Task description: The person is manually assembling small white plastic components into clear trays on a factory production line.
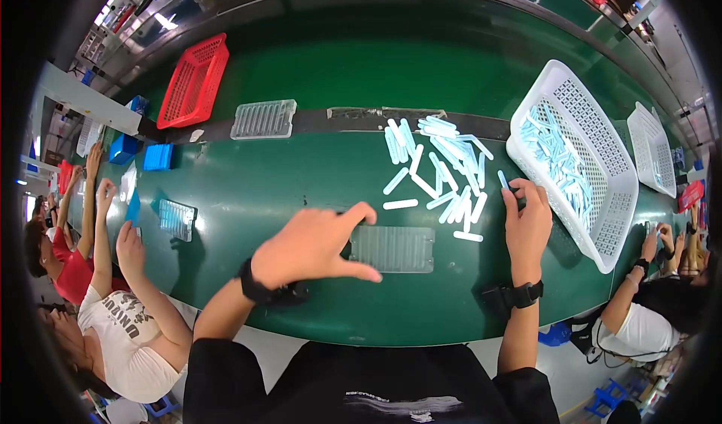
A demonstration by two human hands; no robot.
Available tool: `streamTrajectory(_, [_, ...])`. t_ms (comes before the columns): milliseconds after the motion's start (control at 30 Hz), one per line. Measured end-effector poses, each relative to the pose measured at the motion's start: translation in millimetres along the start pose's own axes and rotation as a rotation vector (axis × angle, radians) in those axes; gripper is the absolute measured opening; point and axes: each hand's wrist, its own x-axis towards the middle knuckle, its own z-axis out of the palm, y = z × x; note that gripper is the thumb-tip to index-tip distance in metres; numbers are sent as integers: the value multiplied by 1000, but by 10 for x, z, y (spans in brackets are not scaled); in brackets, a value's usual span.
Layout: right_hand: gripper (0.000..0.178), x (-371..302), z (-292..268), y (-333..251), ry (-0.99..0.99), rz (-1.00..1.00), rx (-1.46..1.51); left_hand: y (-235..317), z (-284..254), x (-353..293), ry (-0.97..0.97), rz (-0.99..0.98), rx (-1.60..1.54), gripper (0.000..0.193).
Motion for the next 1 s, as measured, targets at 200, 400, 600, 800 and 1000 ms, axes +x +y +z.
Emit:
streamTrajectory(200, [8, -17, -2, -10, 63, -35, -26, -214, 88, 727, 341, 51, -125, 36])
streamTrajectory(400, [8, -32, 32, 94, -2, 13, 130, -177, 236, 788, 379, -38, -152, 22])
streamTrajectory(600, [10, -37, -32, -23, 62, 166, 72, -330, 268, 656, 571, 9, -110, 15])
streamTrajectory(800, [11, -85, -34, -4, 106, 85, -103, -521, 115, 510, 393, -74, -144, 10])
streamTrajectory(1000, [9, -157, -38, 151, 86, -79, -150, -613, -32, 578, 126, -66, -300, 12])
